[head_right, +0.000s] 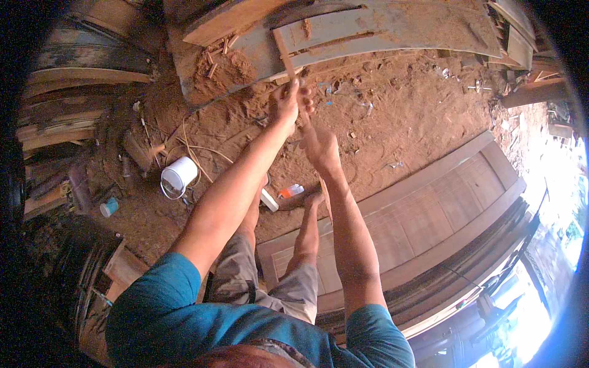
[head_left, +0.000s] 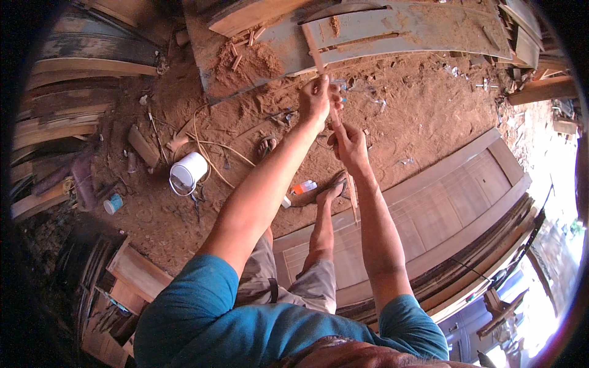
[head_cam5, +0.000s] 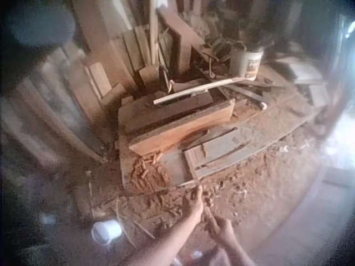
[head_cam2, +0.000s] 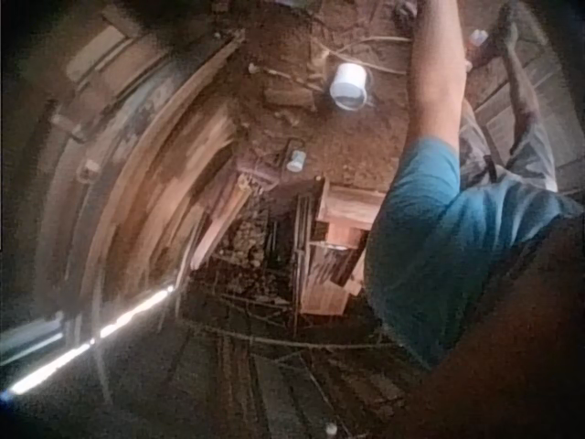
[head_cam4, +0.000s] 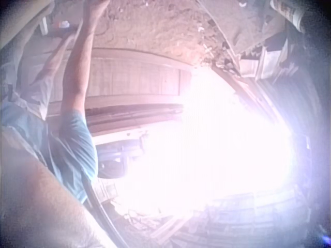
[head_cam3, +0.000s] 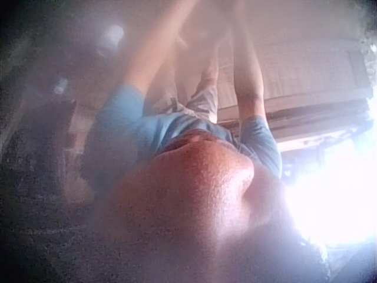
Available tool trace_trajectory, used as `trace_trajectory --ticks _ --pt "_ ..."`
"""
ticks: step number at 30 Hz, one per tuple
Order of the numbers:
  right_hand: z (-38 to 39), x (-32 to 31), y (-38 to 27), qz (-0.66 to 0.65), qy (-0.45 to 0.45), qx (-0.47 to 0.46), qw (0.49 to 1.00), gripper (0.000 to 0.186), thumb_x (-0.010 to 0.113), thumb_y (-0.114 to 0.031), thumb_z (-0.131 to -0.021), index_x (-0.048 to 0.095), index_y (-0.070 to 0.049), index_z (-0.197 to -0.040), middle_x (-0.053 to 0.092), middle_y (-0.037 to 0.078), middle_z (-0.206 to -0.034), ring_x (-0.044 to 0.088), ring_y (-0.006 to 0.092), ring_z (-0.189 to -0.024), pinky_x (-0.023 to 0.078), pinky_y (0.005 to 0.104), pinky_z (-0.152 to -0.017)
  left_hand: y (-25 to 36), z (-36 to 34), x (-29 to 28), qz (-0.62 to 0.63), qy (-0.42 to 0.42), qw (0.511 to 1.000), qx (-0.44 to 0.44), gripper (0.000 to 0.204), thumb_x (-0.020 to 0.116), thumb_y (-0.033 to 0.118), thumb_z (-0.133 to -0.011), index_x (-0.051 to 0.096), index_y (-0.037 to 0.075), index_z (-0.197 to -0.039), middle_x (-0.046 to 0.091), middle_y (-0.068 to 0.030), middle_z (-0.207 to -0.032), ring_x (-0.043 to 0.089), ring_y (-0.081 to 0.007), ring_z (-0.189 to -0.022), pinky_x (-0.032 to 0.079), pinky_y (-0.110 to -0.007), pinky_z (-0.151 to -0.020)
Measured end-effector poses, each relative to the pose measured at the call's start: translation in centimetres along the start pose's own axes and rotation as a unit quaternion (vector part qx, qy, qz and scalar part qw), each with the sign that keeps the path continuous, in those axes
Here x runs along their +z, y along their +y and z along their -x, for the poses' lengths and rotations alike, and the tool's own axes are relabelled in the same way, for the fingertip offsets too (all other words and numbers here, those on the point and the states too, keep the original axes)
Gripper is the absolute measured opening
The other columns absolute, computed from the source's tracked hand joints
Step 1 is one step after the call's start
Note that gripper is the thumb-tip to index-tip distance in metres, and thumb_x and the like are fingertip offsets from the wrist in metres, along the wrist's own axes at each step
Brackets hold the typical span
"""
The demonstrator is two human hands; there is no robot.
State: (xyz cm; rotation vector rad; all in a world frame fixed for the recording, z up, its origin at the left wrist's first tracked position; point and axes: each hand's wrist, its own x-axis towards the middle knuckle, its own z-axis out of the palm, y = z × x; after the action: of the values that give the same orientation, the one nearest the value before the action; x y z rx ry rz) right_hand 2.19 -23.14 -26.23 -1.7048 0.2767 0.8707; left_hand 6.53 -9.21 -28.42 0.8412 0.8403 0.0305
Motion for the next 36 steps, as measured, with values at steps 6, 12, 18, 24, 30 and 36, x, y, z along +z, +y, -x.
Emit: trace_trajectory --ticks 6,12,18,24,30,36 --pt "0.7 0.2 1.7 0.087 -0.005 -0.005 0.996 0.043 0.055 -0.040 -0.105 0.067 0.000 -0.094 0.056 -0.001 -0.063 0.048 0.0068 -0.049 0.037 0.0265 -0.045 0.3 -1.0 -2.5 0.016 0.024 0.999 -0.014 0.034 0.050 0.032 -0.107 0.059 0.000 -0.113 0.066 -0.0101 -0.087 0.067 -0.0177 -0.066 0.061 -0.033 -0.059" --pt "-1.8 1.6 1.2 0.151 0.056 -0.072 0.984 0.046 0.056 -0.040 -0.104 0.068 0.001 -0.088 0.054 -0.001 -0.060 0.048 0.0080 -0.054 0.037 0.0290 -0.049 0.8 -0.7 -1.8 -0.013 0.002 1.000 0.005 0.038 0.056 0.038 -0.104 0.060 0.000 -0.110 0.069 -0.0104 -0.089 0.071 -0.0224 -0.073 0.063 -0.036 -0.066" --pt "-2.5 1.8 1.3 0.167 0.078 -0.066 0.981 0.046 0.056 -0.040 -0.103 0.069 0.001 -0.087 0.054 0.000 -0.059 0.048 0.0086 -0.053 0.038 0.0302 -0.049 0.7 -1.4 -2.3 -0.017 -0.035 0.999 -0.037 0.040 0.057 0.040 -0.103 0.062 0.001 -0.110 0.070 -0.0109 -0.089 0.070 -0.0222 -0.069 0.062 -0.037 -0.060" --pt "-2.6 1.4 1.3 0.206 0.087 -0.042 0.974 0.046 0.056 -0.041 -0.103 0.071 0.000 -0.087 0.056 0.001 -0.060 0.050 0.0094 -0.052 0.040 0.0302 -0.049 1.0 -1.5 -2.0 -0.027 -0.034 0.998 -0.051 0.039 0.058 0.040 -0.102 0.063 0.002 -0.109 0.068 -0.0103 -0.087 0.069 -0.0215 -0.066 0.062 -0.037 -0.058" --pt "-2.8 1.3 1.5 0.182 0.087 -0.047 0.978 0.045 0.056 -0.041 -0.103 0.070 -0.001 -0.087 0.056 0.000 -0.060 0.050 0.0090 -0.052 0.040 0.0294 -0.049 0.8 -1.7 -1.9 -0.019 -0.043 0.997 -0.055 0.037 0.057 0.039 -0.103 0.063 0.003 -0.106 0.068 -0.0098 -0.086 0.068 -0.0217 -0.065 0.061 -0.038 -0.057" --pt "-3.1 0.8 2.2 0.179 0.066 -0.134 0.972 0.045 0.056 -0.041 -0.103 0.070 -0.001 -0.088 0.055 -0.002 -0.060 0.048 0.0071 -0.050 0.037 0.0272 -0.046 1.0 -1.6 -1.3 -0.020 -0.041 0.998 -0.043 0.035 0.057 0.038 -0.103 0.062 0.003 -0.105 0.068 -0.0100 -0.085 0.068 -0.0215 -0.063 0.060 -0.038 -0.055"
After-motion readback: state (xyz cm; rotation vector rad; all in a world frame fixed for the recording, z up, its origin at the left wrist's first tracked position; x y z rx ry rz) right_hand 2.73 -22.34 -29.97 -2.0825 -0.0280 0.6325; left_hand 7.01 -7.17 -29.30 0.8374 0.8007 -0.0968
